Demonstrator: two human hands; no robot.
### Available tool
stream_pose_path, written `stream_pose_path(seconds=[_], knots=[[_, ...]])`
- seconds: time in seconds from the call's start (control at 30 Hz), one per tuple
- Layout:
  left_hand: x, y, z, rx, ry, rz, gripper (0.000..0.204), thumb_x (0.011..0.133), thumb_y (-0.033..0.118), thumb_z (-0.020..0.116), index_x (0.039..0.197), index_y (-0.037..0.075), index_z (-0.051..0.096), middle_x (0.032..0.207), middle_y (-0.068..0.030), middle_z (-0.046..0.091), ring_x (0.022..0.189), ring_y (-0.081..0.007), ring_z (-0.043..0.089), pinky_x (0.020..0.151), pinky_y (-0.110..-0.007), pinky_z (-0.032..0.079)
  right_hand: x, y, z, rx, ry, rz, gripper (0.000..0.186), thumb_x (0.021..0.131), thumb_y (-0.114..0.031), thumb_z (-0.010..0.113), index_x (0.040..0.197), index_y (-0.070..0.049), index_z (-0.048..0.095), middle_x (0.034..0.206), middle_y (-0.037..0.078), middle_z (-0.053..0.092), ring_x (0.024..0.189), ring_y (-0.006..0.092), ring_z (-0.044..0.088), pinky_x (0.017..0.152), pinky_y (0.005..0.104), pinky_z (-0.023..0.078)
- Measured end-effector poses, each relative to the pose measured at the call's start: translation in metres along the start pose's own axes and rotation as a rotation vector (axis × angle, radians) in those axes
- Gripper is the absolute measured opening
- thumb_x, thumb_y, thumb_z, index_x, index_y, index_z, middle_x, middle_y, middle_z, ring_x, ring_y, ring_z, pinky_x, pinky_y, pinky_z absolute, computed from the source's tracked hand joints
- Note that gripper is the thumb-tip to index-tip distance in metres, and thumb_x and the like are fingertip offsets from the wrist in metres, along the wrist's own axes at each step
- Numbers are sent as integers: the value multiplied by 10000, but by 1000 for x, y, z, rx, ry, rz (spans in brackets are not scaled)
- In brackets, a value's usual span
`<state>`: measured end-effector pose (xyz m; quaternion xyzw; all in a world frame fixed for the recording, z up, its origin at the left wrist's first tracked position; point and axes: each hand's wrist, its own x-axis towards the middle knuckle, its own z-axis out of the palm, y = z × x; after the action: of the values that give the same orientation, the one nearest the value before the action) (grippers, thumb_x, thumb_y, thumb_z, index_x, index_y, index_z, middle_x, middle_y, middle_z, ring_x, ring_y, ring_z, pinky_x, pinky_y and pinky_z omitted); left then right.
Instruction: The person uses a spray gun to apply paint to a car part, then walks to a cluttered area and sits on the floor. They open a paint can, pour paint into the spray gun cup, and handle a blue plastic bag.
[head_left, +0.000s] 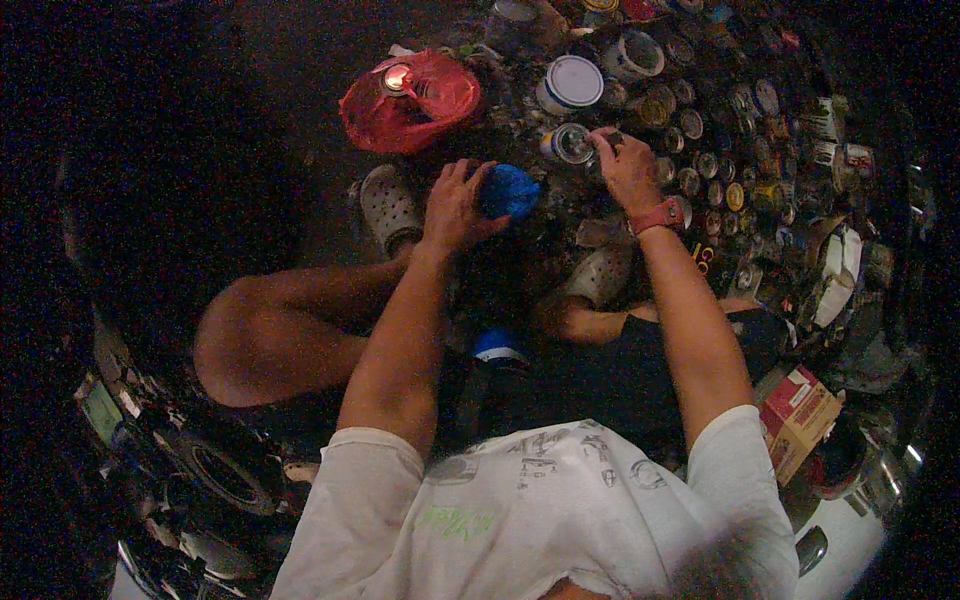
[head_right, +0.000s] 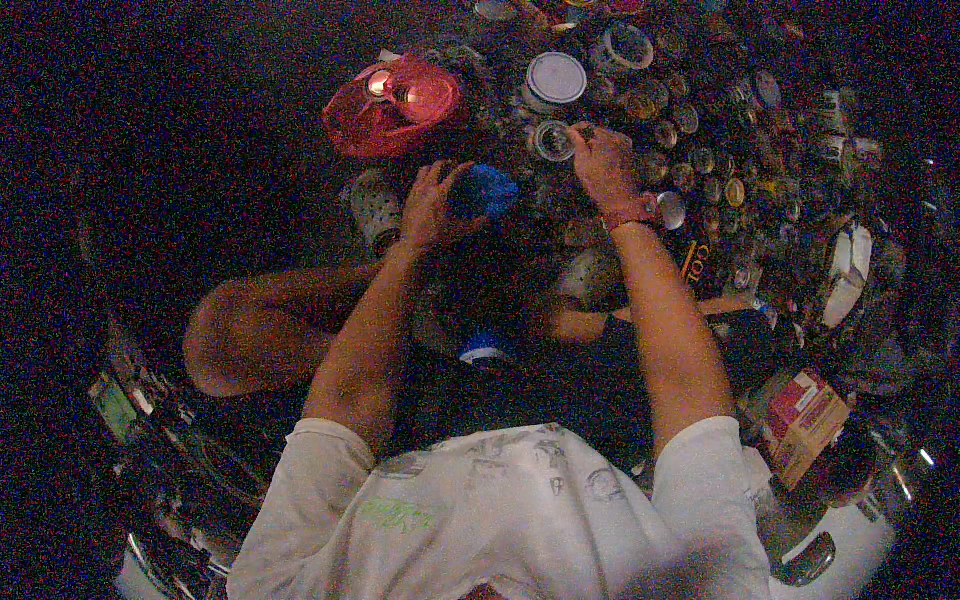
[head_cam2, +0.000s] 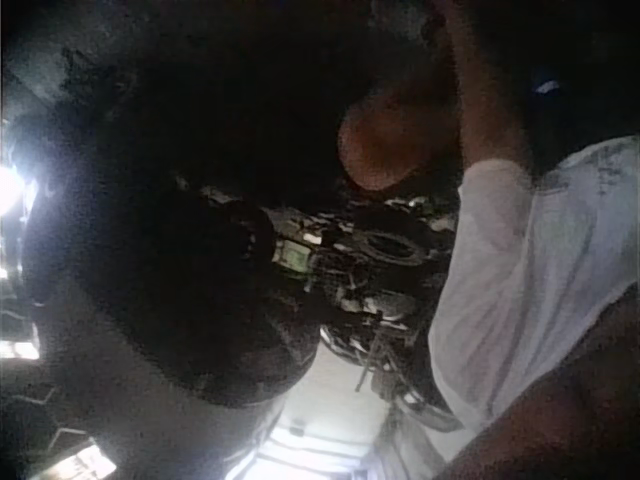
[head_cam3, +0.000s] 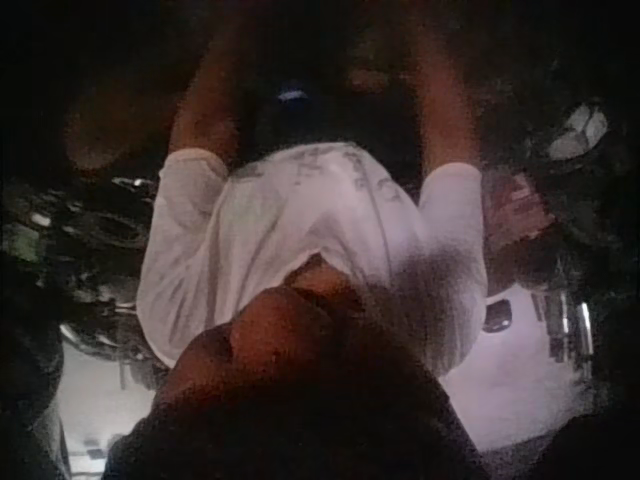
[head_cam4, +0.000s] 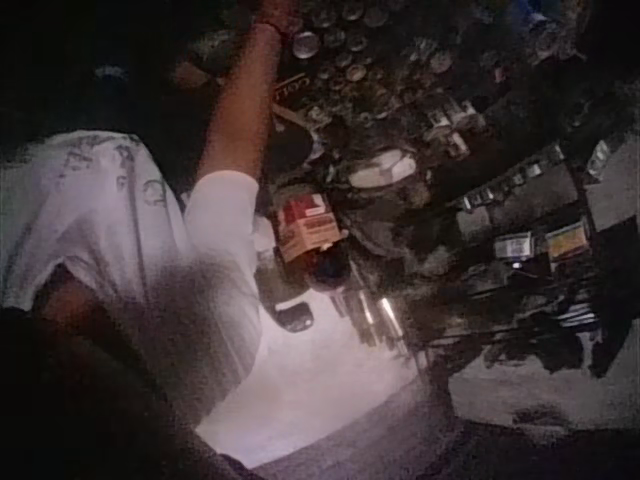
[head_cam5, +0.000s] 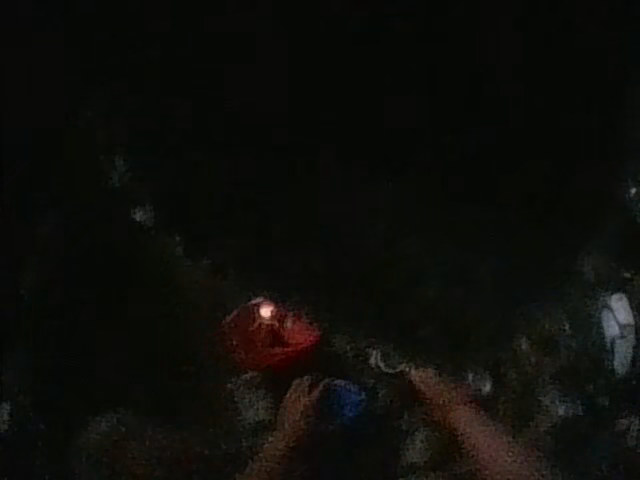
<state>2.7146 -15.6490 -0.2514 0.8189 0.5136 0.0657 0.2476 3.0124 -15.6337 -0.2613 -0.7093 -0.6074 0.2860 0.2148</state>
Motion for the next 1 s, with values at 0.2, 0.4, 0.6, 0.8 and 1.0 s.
stream_pose_path(seconds=[0.2,0.4,0.6,0.8,1.0], knots=[[10,8,-3,-86,-26,5,878,640,346,906,1418,145,550,1285,-154,576,1156,-366,557,1016,-467,494,3,-3,-7,51,-57,23,236,990,-300,635,1073,-124,769,990,177,746,893,365,708,791,421,548],[3,5,9,37,54,43,652,659,347,893,1226,95,693,1311,-157,578,1155,-381,569,976,-474,518,6,-1,-7,5,27,-48,247,990,-301,620,1056,-120,775,1013,158,754,938,357,708,841,457,543],[4,5,16,-11,137,96,491,659,356,895,1038,69,773,1337,-160,577,1162,-382,574,966,-468,526,7,9,-8,-44,58,-96,231,997,-285,619,1061,-131,779,975,157,747,874,366,700,806,455,547],[1,6,21,-47,170,110,496,650,348,898,1044,71,778,1324,-159,592,1149,-381,584,973,-467,523,5,9,-17,-52,43,-107,221,996,-273,627,1078,-129,773,932,166,741,831,362,701,735,438,542],[-4,9,18,-57,159,93,520,661,347,895,1094,91,761,1323,-166,589,1157,-384,585,980,-475,517,3,2,-21,10,-64,10,287,985,-344,620,1078,-119,772,1020,168,752,939,392,699,883,497,534]])
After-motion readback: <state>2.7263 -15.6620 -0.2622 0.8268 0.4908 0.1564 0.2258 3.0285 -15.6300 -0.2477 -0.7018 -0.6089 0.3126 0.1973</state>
